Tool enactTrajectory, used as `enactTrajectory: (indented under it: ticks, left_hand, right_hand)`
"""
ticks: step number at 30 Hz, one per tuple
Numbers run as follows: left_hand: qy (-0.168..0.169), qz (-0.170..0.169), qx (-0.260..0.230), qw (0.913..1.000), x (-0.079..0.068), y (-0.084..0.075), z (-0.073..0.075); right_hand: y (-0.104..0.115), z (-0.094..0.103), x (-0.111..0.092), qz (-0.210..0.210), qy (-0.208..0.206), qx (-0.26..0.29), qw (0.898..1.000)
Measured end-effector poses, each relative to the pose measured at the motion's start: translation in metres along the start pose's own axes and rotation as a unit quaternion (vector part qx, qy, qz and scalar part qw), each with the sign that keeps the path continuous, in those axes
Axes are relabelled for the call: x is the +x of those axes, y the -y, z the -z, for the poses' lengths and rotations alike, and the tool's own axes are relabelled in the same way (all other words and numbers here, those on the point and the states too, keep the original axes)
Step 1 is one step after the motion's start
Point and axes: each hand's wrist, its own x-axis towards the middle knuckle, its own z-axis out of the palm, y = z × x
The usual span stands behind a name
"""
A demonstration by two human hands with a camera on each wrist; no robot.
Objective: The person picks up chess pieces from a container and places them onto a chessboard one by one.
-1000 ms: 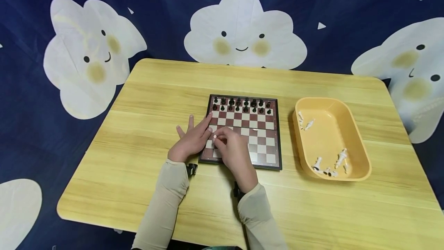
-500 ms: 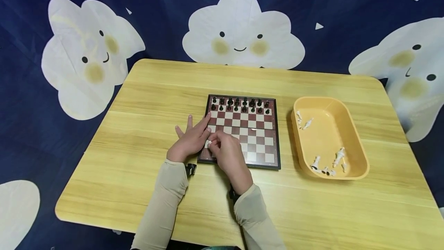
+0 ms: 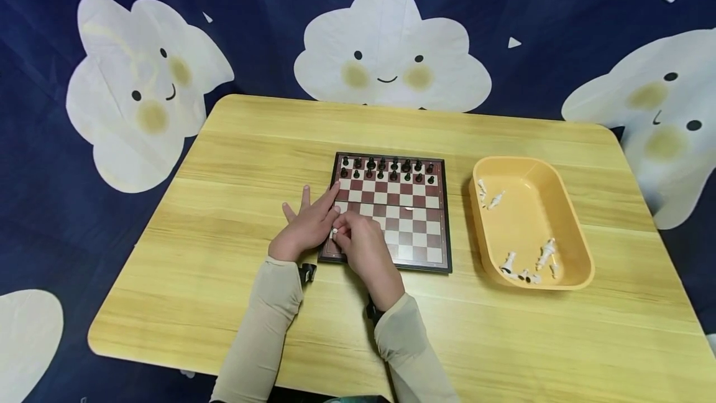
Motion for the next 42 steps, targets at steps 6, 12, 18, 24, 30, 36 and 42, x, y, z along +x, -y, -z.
enactTrajectory:
  ticks: [6,12,18,24,30,36,42]
  left_hand:
    - [-0.001,0.002,-0.001,1.0000,0.000,0.001,0.000]
    - [-0.004,0.007,-0.004,1.0000,0.000,0.004,0.000]
    - [-0.009,0.011,-0.003,0.9999,-0.002,0.006,0.001]
    - [-0.005,0.009,-0.008,0.9999,-0.003,0.005,0.002]
    - [-0.006,0.010,-0.010,0.9999,-0.003,0.004,0.001]
    - [-0.004,0.008,-0.006,0.9999,-0.002,0.005,0.002]
    - [-0.005,0.007,-0.013,0.9999,-0.002,0.004,0.003]
  right_hand:
    - [0.000,-0.001,0.001,-0.008,0.009,0.002,1.000]
    - [-0.004,0.008,-0.002,0.006,0.051,0.047,0.998]
    - [-0.012,0.040,-0.017,0.055,0.099,0.076,0.991]
    - [-0.029,0.092,-0.043,0.068,0.056,0.057,0.994]
    - [-0.041,0.164,-0.069,0.067,-0.002,-0.034,0.997]
    - [-0.059,0.233,-0.063,0.016,-0.004,-0.146,0.989]
    - [-0.094,0.261,-0.020,-0.022,0.046,-0.237,0.970]
